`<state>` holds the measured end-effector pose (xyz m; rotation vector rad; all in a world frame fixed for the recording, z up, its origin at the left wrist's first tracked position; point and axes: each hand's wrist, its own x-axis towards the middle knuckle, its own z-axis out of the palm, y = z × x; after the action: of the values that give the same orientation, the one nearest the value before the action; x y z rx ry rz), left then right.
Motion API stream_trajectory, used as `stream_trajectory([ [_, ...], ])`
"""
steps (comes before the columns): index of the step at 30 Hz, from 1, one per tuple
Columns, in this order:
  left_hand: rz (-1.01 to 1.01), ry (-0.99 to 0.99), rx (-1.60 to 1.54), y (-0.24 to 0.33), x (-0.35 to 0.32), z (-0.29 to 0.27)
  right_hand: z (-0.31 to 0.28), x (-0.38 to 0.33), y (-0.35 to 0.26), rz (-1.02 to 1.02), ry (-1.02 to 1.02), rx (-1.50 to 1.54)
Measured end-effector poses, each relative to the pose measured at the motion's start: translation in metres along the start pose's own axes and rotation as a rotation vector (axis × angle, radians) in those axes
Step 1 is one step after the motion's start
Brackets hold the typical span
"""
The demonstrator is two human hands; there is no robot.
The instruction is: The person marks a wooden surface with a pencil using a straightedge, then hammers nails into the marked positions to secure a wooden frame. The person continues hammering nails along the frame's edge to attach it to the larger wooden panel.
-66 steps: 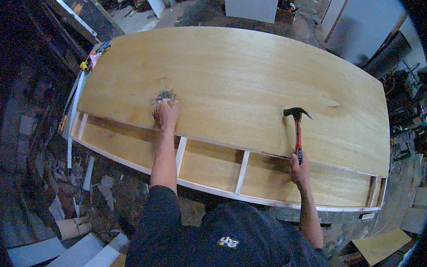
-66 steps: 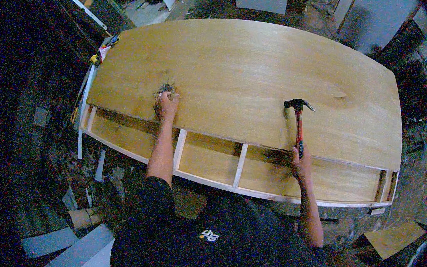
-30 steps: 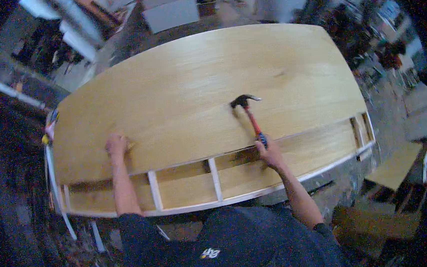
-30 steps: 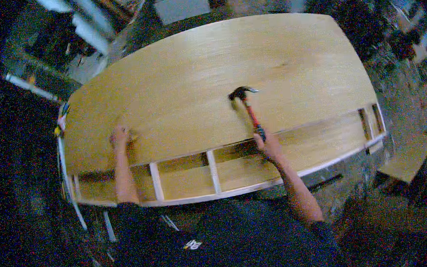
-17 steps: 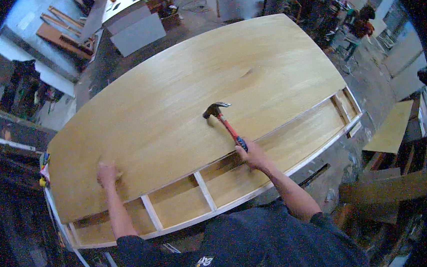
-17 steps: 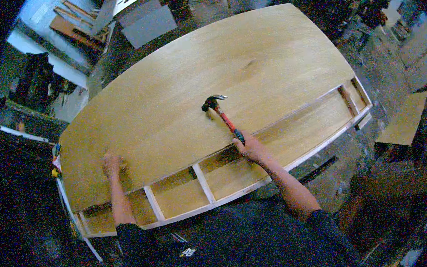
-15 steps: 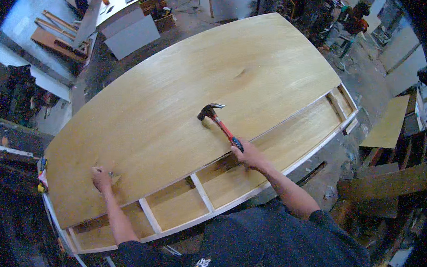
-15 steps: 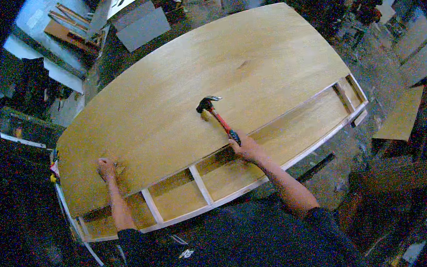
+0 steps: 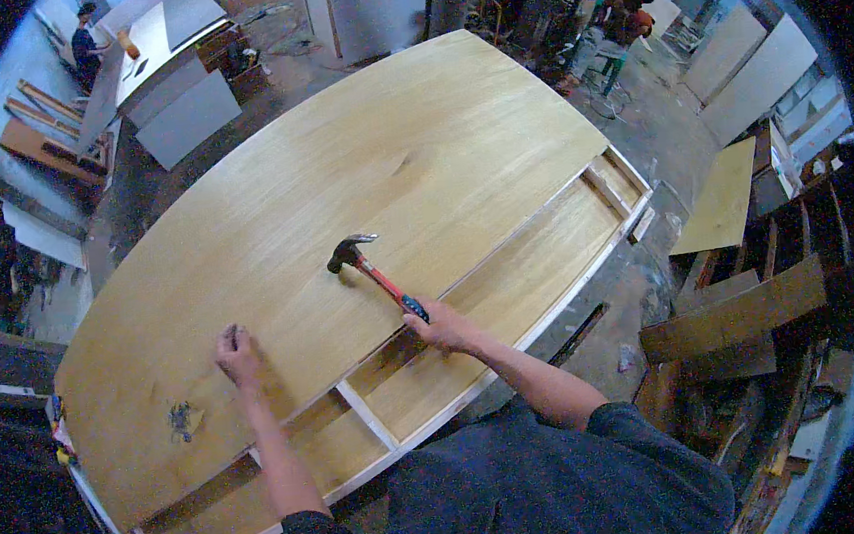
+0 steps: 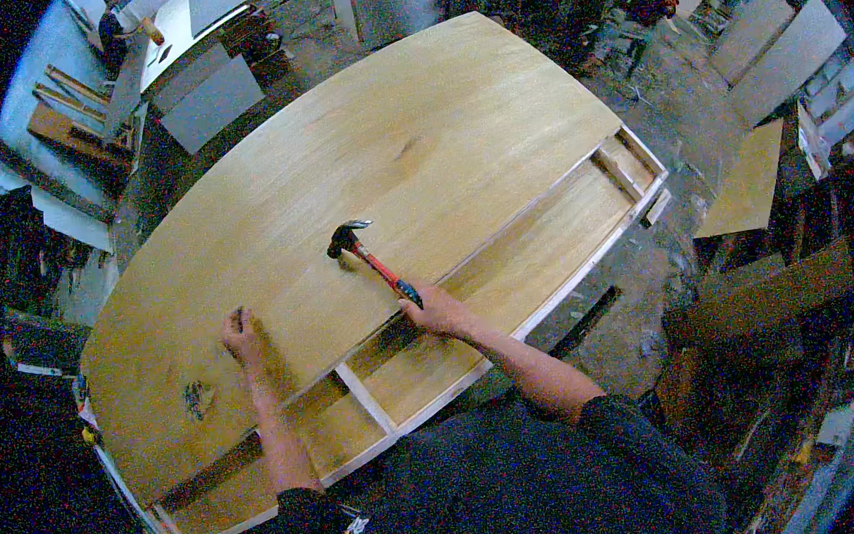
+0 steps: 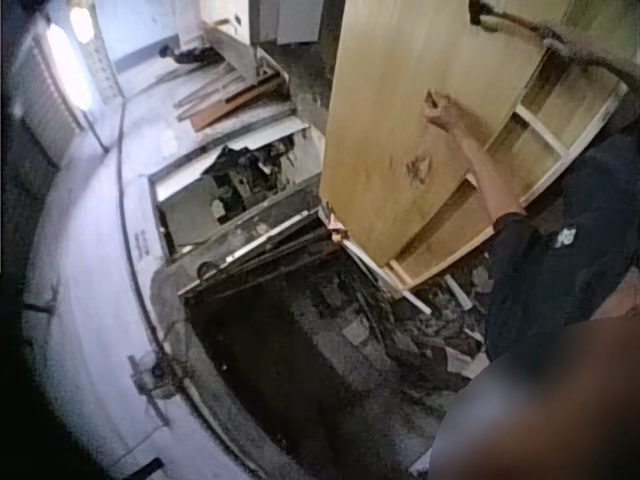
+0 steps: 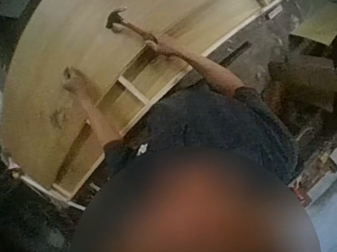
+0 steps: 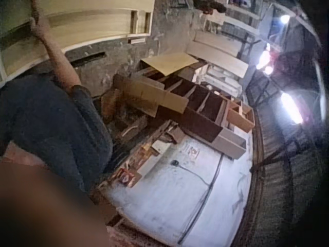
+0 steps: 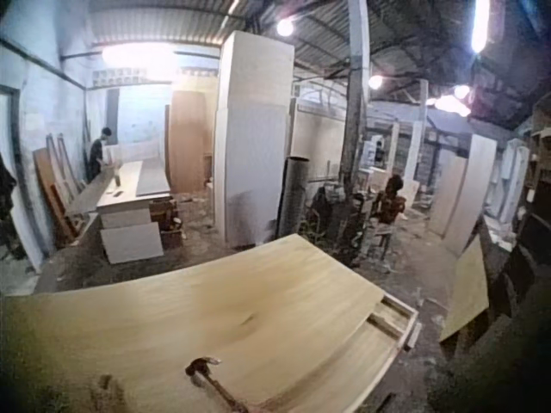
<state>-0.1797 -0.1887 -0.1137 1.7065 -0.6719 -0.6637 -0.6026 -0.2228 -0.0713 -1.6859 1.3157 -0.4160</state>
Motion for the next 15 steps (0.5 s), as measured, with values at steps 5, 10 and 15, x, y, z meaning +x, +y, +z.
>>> stream_trajectory([
  [5, 0.352, 0.062, 0.606, 0.012, -0.019, 0.046, 0.006, -0.001, 0.001, -0.015, 0.071, 0.0],
  [10, 0.51, 0.046, 0.543, 0.021, -0.021, 0.043, 0.009, 0.006, 0.005, 0.076, 0.006, -0.008],
  [15, 0.331, 0.034, 0.511, 0.011, -0.016, 0.042, 0.005, 0.003, 0.002, -0.014, 0.034, 0.06],
])
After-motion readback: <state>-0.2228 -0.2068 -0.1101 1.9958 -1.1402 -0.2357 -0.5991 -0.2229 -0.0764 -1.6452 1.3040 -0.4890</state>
